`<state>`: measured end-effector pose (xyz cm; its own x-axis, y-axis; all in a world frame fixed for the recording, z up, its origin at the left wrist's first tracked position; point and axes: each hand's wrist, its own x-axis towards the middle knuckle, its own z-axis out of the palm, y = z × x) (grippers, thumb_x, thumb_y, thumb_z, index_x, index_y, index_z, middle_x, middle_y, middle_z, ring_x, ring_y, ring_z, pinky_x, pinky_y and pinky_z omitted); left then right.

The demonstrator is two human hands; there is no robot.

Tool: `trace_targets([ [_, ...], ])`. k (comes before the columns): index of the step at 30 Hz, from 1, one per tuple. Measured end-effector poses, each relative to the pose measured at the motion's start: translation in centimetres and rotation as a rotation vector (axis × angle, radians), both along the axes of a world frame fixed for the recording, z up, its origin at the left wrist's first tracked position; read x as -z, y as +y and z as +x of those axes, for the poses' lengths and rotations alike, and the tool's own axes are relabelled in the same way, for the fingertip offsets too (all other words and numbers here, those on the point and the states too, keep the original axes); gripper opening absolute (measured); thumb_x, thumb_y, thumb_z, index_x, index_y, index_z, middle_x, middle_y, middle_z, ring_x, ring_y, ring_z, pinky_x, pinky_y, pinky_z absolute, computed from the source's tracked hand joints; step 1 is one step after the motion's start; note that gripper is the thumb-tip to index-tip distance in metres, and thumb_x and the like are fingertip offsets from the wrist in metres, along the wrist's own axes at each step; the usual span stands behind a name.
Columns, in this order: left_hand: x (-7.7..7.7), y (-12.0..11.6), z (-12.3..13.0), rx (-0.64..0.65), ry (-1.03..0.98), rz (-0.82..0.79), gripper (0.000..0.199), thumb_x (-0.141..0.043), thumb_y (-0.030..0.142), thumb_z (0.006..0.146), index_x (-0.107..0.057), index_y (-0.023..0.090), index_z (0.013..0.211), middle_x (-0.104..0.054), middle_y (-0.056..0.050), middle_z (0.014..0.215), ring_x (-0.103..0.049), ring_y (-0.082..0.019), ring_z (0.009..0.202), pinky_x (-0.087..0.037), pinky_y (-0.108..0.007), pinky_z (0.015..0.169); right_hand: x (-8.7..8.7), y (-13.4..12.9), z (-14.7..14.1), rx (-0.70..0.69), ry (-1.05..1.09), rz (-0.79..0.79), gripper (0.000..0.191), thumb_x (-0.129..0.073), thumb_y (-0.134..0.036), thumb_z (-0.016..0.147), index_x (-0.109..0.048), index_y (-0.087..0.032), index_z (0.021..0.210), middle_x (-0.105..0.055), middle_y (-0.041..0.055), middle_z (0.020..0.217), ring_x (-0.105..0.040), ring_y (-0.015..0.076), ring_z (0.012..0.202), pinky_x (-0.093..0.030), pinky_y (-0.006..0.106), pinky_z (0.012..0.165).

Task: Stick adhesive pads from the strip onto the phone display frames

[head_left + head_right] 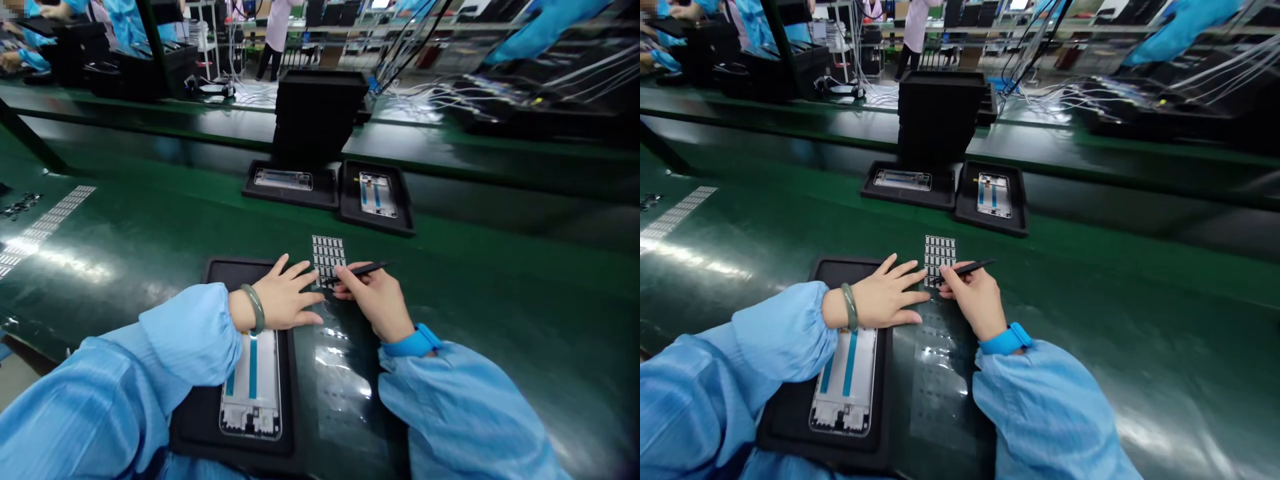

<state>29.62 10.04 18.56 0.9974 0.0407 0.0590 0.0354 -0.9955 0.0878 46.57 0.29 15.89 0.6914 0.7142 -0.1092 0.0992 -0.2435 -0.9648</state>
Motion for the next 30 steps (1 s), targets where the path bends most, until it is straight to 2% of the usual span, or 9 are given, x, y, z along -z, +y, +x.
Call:
trace_targets([
  [3, 0.4, 0.2, 0.1, -0.001, 0.013, -0.043, 0.045, -0.032, 0.051, 0.092, -0.053, 0.028, 0.123, -0.045, -0.01, 0.138, -0.036, -0.029, 0.13, -0.016, -0.059, 0.107, -0.1, 0.0, -0.1, 0.003, 0.029, 0.006, 0.034, -0.073, -0.044, 0.066, -0.058, -0.017, 0.079, -0.063, -0.0007, 0.058, -0.064, 0.0143, 0.052, -0.058, 0.024, 0.048],
  [7, -0.2, 0.1, 0.5, -0.043, 0.003, -0.099, 0.036, -0.042, 0.044, 0.091, -0.055, 0.023, 0.118, -0.055, -0.008, 0.125, -0.045, -0.025, 0.121, -0.016, -0.057, 0.108, -0.2, 0.0, -0.2, 0.032, 0.063, 0.032, 0.034, -0.074, -0.044, 0.065, -0.058, -0.018, 0.078, -0.062, -0.0018, 0.057, -0.063, 0.0138, 0.051, -0.058, 0.024, 0.049],
  [10, -0.7, 0.2, 1.3, -0.181, 0.003, -0.141, 0.04, -0.053, 0.04, 0.087, -0.052, 0.015, 0.118, -0.06, -0.007, 0.111, -0.052, -0.021, 0.109, -0.029, -0.045, 0.105, -0.3, -0.1, -0.4, 0.053, 0.083, 0.055, 0.034, -0.075, -0.044, 0.064, -0.057, -0.019, 0.076, -0.061, -0.0023, 0.056, -0.064, 0.014, 0.051, -0.059, 0.024, 0.05],
  [13, -0.8, 0.3, 2.1, -0.271, 0.006, -0.153, 0.046, -0.061, 0.045, 0.08, -0.055, 0.015, 0.116, -0.057, -0.007, 0.116, -0.05, -0.022, 0.11, -0.037, -0.039, 0.097, -0.5, -0.1, -0.7, 0.06, 0.093, 0.068, 0.034, -0.076, -0.044, 0.063, -0.057, -0.018, 0.076, -0.061, -0.0021, 0.056, -0.063, 0.0141, 0.051, -0.059, 0.025, 0.05],
  [17, -0.4, 0.1, 2.3, -0.268, 0.021, -0.128, 0.029, -0.06, 0.042, 0.082, -0.065, 0.02, 0.101, -0.059, -0.003, 0.114, -0.048, -0.023, 0.11, -0.033, -0.041, 0.098, -0.5, -0.2, -1.1, 0.038, 0.088, 0.067, 0.035, -0.075, -0.045, 0.064, -0.057, -0.018, 0.078, -0.061, -0.002, 0.056, -0.063, 0.0143, 0.051, -0.058, 0.025, 0.049],
  [20, -0.2, -0.1, 2.2, -0.274, 0.012, -0.121, 0.022, -0.057, 0.038, 0.085, -0.066, 0.022, 0.098, -0.06, -0.001, 0.11, -0.049, -0.021, 0.108, -0.029, -0.044, 0.102, -0.6, -0.4, -1.2, 0.022, 0.057, 0.063, 0.034, -0.074, -0.045, 0.065, -0.057, -0.019, 0.079, -0.06, -0.0028, 0.054, -0.06, 0.0131, 0.048, -0.055, 0.023, 0.045],
  [24, -0.2, -0.2, 2.1, -0.287, 0.018, -0.124, 0.018, -0.056, 0.034, 0.086, -0.067, 0.025, 0.096, -0.06, 0.0, 0.108, -0.05, -0.02, 0.108, -0.027, -0.046, 0.105, -1.0, -0.6, -1.4, 0.017, 0.004, 0.045, 0.033, -0.072, -0.046, 0.067, -0.057, -0.018, 0.078, -0.058, -0.0031, 0.053, -0.057, 0.0118, 0.044, -0.05, 0.021, 0.038],
  [30, 0.0, -0.1, 2.1, -0.289, 0.0, -0.129, 0.016, -0.056, 0.034, 0.086, -0.067, 0.025, 0.094, -0.06, 0.0, 0.107, -0.05, -0.019, 0.107, -0.027, -0.047, 0.106, -1.2, -0.5, -1.7, 0.005, 0.003, 0.039, 0.034, -0.072, -0.046, 0.067, -0.057, -0.018, 0.08, -0.059, -0.0028, 0.053, -0.058, 0.0117, 0.044, -0.05, 0.02, 0.039],
])
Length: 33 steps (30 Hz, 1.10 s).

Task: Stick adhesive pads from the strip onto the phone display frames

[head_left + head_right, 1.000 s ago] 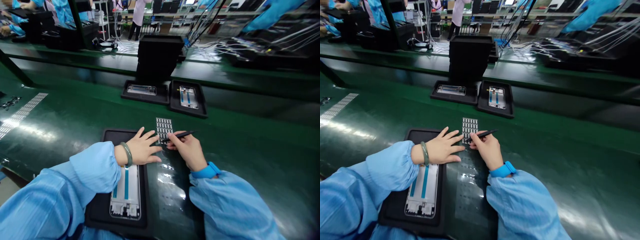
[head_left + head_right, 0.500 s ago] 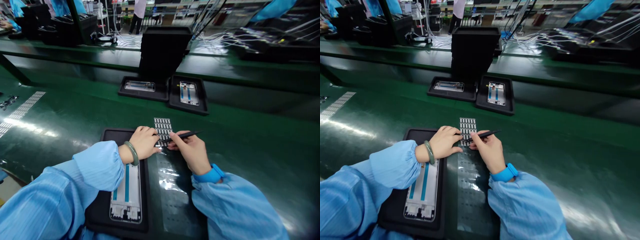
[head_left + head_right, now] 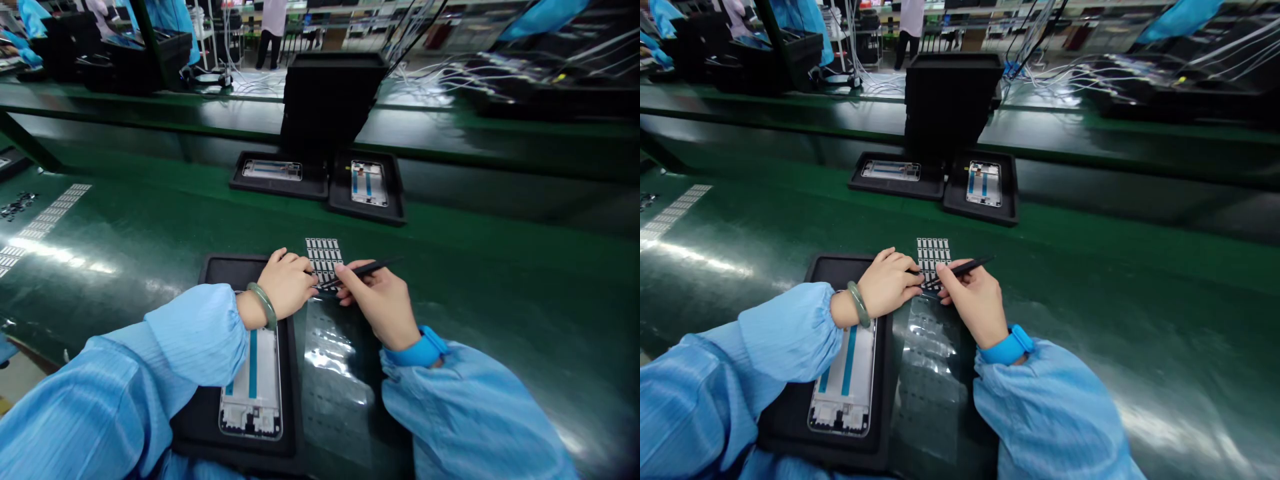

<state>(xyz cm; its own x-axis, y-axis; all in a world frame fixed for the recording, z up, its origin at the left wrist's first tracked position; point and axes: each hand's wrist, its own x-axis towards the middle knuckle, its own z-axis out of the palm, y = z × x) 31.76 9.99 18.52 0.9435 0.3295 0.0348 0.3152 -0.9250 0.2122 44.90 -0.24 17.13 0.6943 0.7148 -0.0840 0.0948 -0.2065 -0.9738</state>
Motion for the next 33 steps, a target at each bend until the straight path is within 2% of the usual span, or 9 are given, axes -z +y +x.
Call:
trace_targets([
  [7, -0.1, -0.1, 0.0, -0.025, -0.031, -0.05, 0.019, -0.059, 0.033, 0.083, -0.065, 0.023, 0.099, -0.061, -0.001, 0.106, -0.05, -0.021, 0.109, -0.025, -0.046, 0.107, 0.1, 0.3, 0.0, 0.013, 0.099, 0.046, 0.036, -0.075, -0.039, 0.065, -0.057, -0.016, 0.087, -0.061, -0.0022, 0.052, -0.059, 0.0122, 0.045, -0.051, 0.02, 0.04],
  [11, -0.1, 0.1, 0.0, -0.047, -0.041, -0.074, 0.037, -0.063, 0.033, 0.08, -0.056, 0.019, 0.114, -0.059, -0.004, 0.11, -0.05, -0.021, 0.11, -0.025, -0.044, 0.108, -0.7, 0.2, 0.0, 0.045, 0.243, 0.098, 0.033, -0.078, -0.034, 0.059, -0.059, -0.016, 0.078, -0.061, -0.0024, 0.054, -0.056, 0.0088, 0.044, -0.048, 0.017, 0.04],
  [14, -0.4, 0.3, -0.5, -0.044, -0.133, -0.17, 0.049, -0.067, 0.037, 0.077, -0.052, 0.018, 0.119, -0.057, -0.007, 0.116, -0.047, -0.023, 0.117, -0.025, -0.045, 0.109, -1.5, 0.0, -0.2, 0.065, 0.355, 0.173, 0.033, -0.08, -0.033, 0.058, -0.058, -0.017, 0.076, -0.063, -0.0023, 0.058, -0.055, 0.0069, 0.044, -0.046, 0.015, 0.04],
  [17, -1.1, 0.3, -1.3, -0.056, -0.334, -0.35, 0.037, -0.066, 0.041, 0.076, -0.06, 0.018, 0.104, -0.058, -0.007, 0.113, -0.048, -0.022, 0.114, -0.036, -0.039, 0.103, -2.3, 0.0, -1.0, 0.061, 0.398, 0.259, 0.03, -0.078, -0.034, 0.061, -0.058, -0.019, 0.077, -0.066, -0.0016, 0.065, -0.055, 0.0062, 0.045, -0.047, 0.016, 0.043],
  [20, -1.8, -0.1, -2.0, -0.127, -0.517, -0.558, 0.015, -0.063, 0.032, 0.079, -0.062, 0.018, 0.086, -0.061, -0.005, 0.098, -0.055, -0.016, 0.099, -0.044, -0.032, 0.093, -2.8, 0.2, -2.0, 0.011, 0.383, 0.314, 0.026, -0.075, -0.035, 0.066, -0.057, -0.02, 0.078, -0.068, -0.0003, 0.07, -0.057, 0.0072, 0.048, -0.05, 0.017, 0.046],
  [22, -2.1, -0.3, -2.3, -0.186, -0.596, -0.661, 0.008, -0.061, 0.024, 0.08, -0.06, 0.017, 0.077, -0.062, -0.005, 0.091, -0.058, -0.015, 0.092, -0.046, -0.031, 0.089, -2.9, 0.4, -2.7, -0.015, 0.339, 0.349, 0.024, -0.074, -0.035, 0.069, -0.057, -0.02, 0.078, -0.069, 0.0004, 0.073, -0.06, 0.0087, 0.051, -0.051, 0.019, 0.048],
  [24, -2.3, -0.3, -2.6, -0.221, -0.634, -0.736, 0.009, -0.06, 0.02, 0.079, -0.058, 0.016, 0.07, -0.063, -0.005, 0.086, -0.059, -0.015, 0.088, -0.046, -0.031, 0.086, -3.0, 0.5, -3.2, -0.039, 0.274, 0.382, 0.023, -0.073, -0.034, 0.07, -0.057, -0.021, 0.079, -0.07, 0.0009, 0.075, -0.062, 0.0105, 0.053, -0.054, 0.021, 0.049],
  [27, -2.6, 0.1, -3.2, -0.245, -0.605, -0.808, 0.011, -0.061, 0.019, 0.078, -0.059, 0.016, 0.067, -0.063, -0.004, 0.083, -0.059, -0.015, 0.085, -0.045, -0.03, 0.083, -2.9, 0.6, -3.7, -0.071, 0.147, 0.407, 0.019, -0.072, -0.032, 0.072, -0.059, -0.022, 0.082, -0.07, 0.0008, 0.077, -0.065, 0.013, 0.057, -0.057, 0.025, 0.054],
  [33, -2.5, 1.1, -4.9, -0.243, -0.539, -0.852, 0.008, -0.063, 0.02, 0.076, -0.064, 0.015, 0.069, -0.063, -0.005, 0.084, -0.059, -0.015, 0.087, -0.043, -0.028, 0.085, -2.5, 0.0, -4.1, -0.186, -0.381, 0.431, 0.013, -0.071, -0.021, 0.073, -0.067, -0.024, 0.086, -0.071, 0.0018, 0.087, -0.068, 0.019, 0.076, -0.058, 0.034, 0.071],
])
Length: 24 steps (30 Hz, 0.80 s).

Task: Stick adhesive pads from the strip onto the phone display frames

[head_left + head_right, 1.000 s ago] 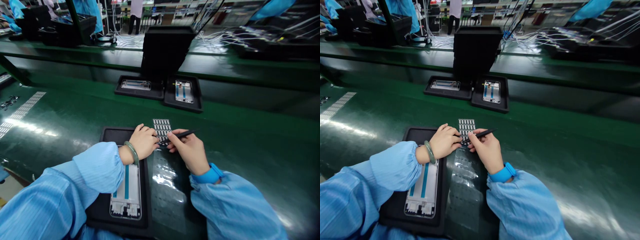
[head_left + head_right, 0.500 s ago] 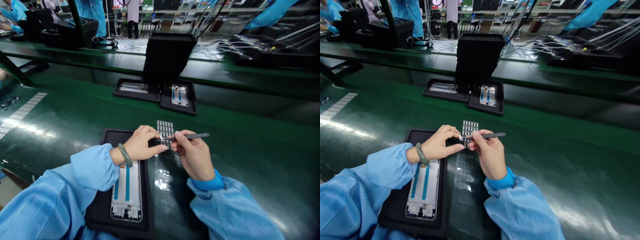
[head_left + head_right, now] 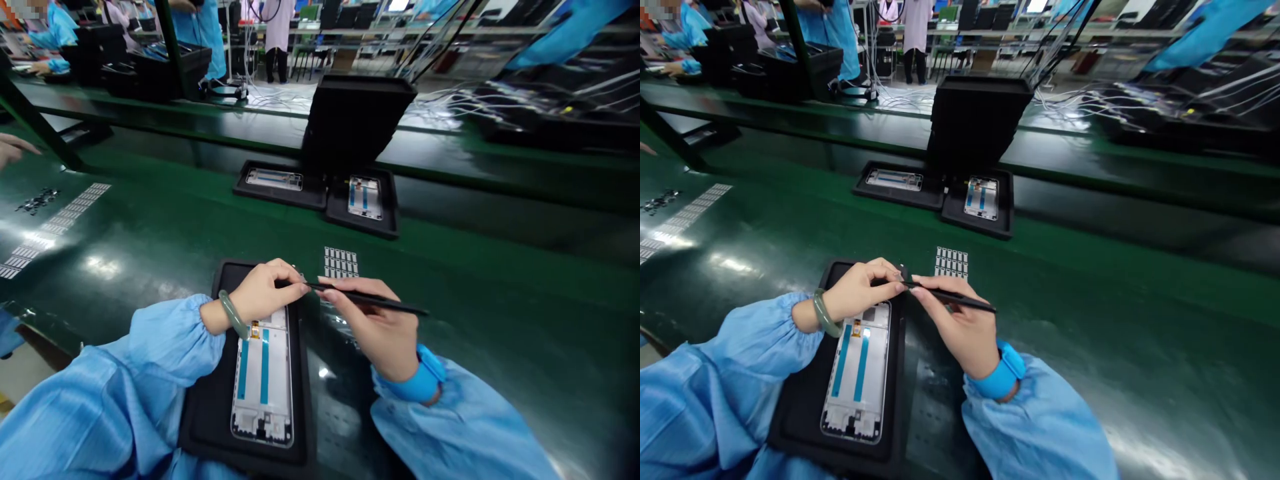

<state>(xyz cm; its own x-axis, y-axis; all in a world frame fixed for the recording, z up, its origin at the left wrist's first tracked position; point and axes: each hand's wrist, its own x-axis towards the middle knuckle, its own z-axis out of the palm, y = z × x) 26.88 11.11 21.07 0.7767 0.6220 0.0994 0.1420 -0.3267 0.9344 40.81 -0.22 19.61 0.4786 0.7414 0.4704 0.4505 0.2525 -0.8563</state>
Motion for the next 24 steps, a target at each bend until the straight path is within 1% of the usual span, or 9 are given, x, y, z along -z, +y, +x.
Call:
trace_targets([
  [3, 0.1, 0.2, -0.7, 0.012, -0.005, 0.019, 0.01, -0.064, 0.019, 0.076, -0.064, 0.015, 0.067, -0.062, -0.004, 0.083, -0.058, -0.015, 0.085, -0.043, -0.028, 0.084, -0.1, -0.1, -0.2, -0.056, -0.163, 0.064, 0.02, -0.07, -0.015, 0.073, -0.067, -0.025, 0.09, -0.071, 0.0004, 0.088, -0.067, 0.0183, 0.082, -0.057, 0.033, 0.075],
  [6, -0.1, 0.3, -1.3, 0.026, -0.001, 0.02, 0.011, -0.065, 0.021, 0.075, -0.065, 0.015, 0.066, -0.061, -0.004, 0.083, -0.058, -0.015, 0.085, -0.043, -0.028, 0.084, -0.5, -0.1, -0.6, -0.057, -0.208, 0.09, 0.023, -0.07, -0.013, 0.073, -0.066, -0.025, 0.091, -0.072, -0.0001, 0.088, -0.068, 0.0175, 0.08, -0.058, 0.032, 0.072],
  [9, -0.5, 0.4, -1.8, 0.036, 0.008, 0.005, 0.008, -0.066, 0.02, 0.075, -0.067, 0.015, 0.069, -0.059, -0.004, 0.084, -0.058, -0.015, 0.086, -0.043, -0.029, 0.085, -0.7, 0.0, -0.9, -0.047, -0.204, 0.088, 0.024, -0.07, -0.014, 0.073, -0.066, -0.026, 0.093, -0.072, -0.0001, 0.088, -0.067, 0.0178, 0.079, -0.057, 0.033, 0.072],
  [11, -0.8, 0.4, -2.2, 0.037, 0.012, -0.01, 0.007, -0.066, 0.02, 0.074, -0.068, 0.015, 0.07, -0.059, -0.004, 0.084, -0.058, -0.015, 0.087, -0.042, -0.03, 0.086, -0.5, 0.1, -1.1, -0.036, -0.175, 0.067, 0.021, -0.07, -0.016, 0.073, -0.067, -0.026, 0.091, -0.071, 0.0005, 0.087, -0.067, 0.0184, 0.079, -0.057, 0.034, 0.072],
  [15, -1.0, 0.7, -2.9, 0.038, 0.011, -0.037, 0.007, -0.068, 0.02, 0.073, -0.068, 0.015, 0.067, -0.058, -0.003, 0.082, -0.058, -0.016, 0.09, -0.042, -0.03, 0.087, 0.4, 0.5, -1.4, -0.043, 0.001, -0.015, 0.012, -0.069, -0.023, 0.076, -0.067, -0.023, 0.087, -0.071, 0.0033, 0.085, -0.068, 0.021, 0.077, -0.058, 0.037, 0.069],
  [18, -1.0, 0.9, -3.2, 0.032, 0.001, -0.051, 0.007, -0.069, 0.019, 0.072, -0.068, 0.016, 0.066, -0.058, -0.003, 0.08, -0.058, -0.017, 0.091, -0.043, -0.03, 0.087, 0.9, 0.6, -1.8, -0.066, 0.078, 0.006, 0.013, -0.069, -0.021, 0.075, -0.067, -0.024, 0.087, -0.071, 0.0024, 0.088, -0.069, 0.0216, 0.08, -0.058, 0.038, 0.072],
  [22, -1.1, 1.2, -3.6, 0.044, -0.003, -0.056, 0.008, -0.069, 0.018, 0.071, -0.068, 0.016, 0.064, -0.059, -0.002, 0.077, -0.058, -0.018, 0.09, -0.044, -0.031, 0.088, 0.7, 0.4, -2.4, -0.109, -0.021, 0.104, 0.025, -0.071, -0.011, 0.072, -0.067, -0.026, 0.091, -0.072, -0.0003, 0.091, -0.068, 0.0193, 0.084, -0.058, 0.034, 0.076],
  [24, -1.3, 1.2, -3.7, 0.051, 0.005, -0.045, 0.008, -0.069, 0.018, 0.071, -0.068, 0.017, 0.063, -0.059, -0.002, 0.076, -0.058, -0.018, 0.091, -0.044, -0.032, 0.089, 0.4, 0.2, -2.6, -0.135, -0.071, 0.126, 0.031, -0.071, -0.008, 0.07, -0.067, -0.027, 0.094, -0.072, -0.0008, 0.092, -0.068, 0.0185, 0.086, -0.058, 0.033, 0.076],
])
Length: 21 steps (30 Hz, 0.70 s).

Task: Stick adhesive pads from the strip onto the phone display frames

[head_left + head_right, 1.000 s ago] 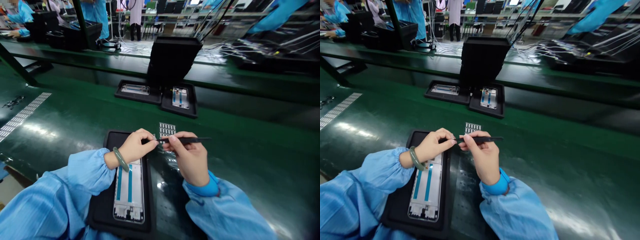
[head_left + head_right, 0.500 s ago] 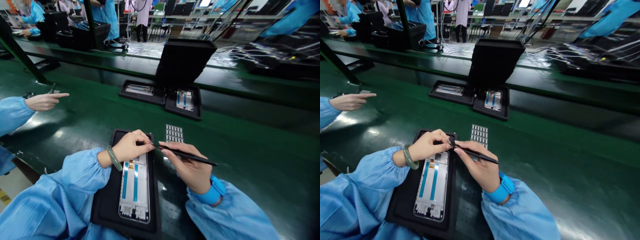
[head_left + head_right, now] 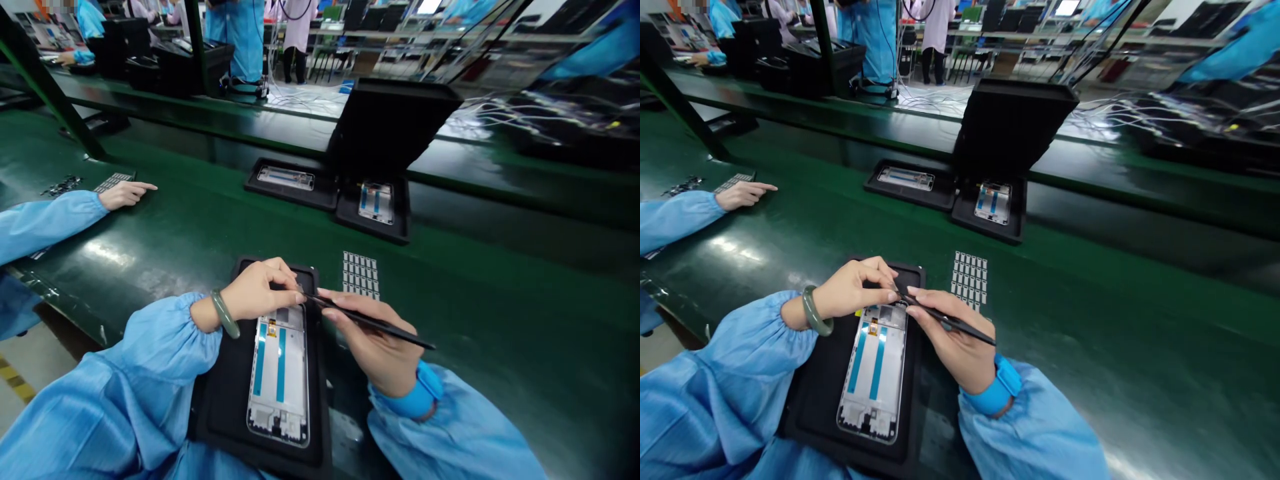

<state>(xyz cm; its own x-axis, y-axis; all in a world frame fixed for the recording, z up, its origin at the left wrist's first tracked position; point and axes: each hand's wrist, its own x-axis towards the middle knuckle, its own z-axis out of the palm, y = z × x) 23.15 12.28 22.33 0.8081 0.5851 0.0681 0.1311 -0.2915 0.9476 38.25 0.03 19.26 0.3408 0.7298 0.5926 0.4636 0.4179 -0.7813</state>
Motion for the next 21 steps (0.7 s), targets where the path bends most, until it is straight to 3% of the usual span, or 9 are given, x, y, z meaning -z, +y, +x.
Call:
trace_targets([
  [7, 0.2, -0.1, -0.5, -0.012, 0.094, 0.05, 0.009, -0.068, 0.018, 0.071, -0.068, 0.016, 0.062, -0.059, -0.003, 0.077, -0.059, -0.019, 0.093, -0.045, -0.03, 0.085, -0.6, -0.2, 0.1, 0.026, 0.113, -0.058, 0.025, -0.069, -0.011, 0.073, -0.063, -0.027, 0.092, -0.071, -0.0012, 0.092, -0.068, 0.0192, 0.087, -0.057, 0.035, 0.079],
  [13, 0.9, -0.1, -0.6, 0.001, 0.131, 0.145, 0.008, -0.065, 0.015, 0.071, -0.067, 0.016, 0.064, -0.059, -0.003, 0.078, -0.059, -0.018, 0.093, -0.045, -0.03, 0.087, -0.5, 0.0, -0.1, 0.029, -0.097, -0.173, 0.019, -0.069, -0.02, 0.075, -0.064, -0.024, 0.094, -0.07, 0.0023, 0.088, -0.067, 0.0204, 0.083, -0.055, 0.036, 0.074],
  [21, 0.9, -0.5, -0.8, 0.014, 0.205, 0.295, 0.006, -0.062, 0.019, 0.074, -0.066, 0.018, 0.069, -0.059, -0.003, 0.082, -0.057, -0.019, 0.097, -0.044, -0.033, 0.09, -0.9, 0.2, -0.2, 0.046, -0.186, -0.203, 0.01, -0.066, -0.024, 0.079, -0.063, -0.023, 0.088, -0.07, 0.0027, 0.083, -0.066, 0.0199, 0.079, -0.054, 0.035, 0.071],
])
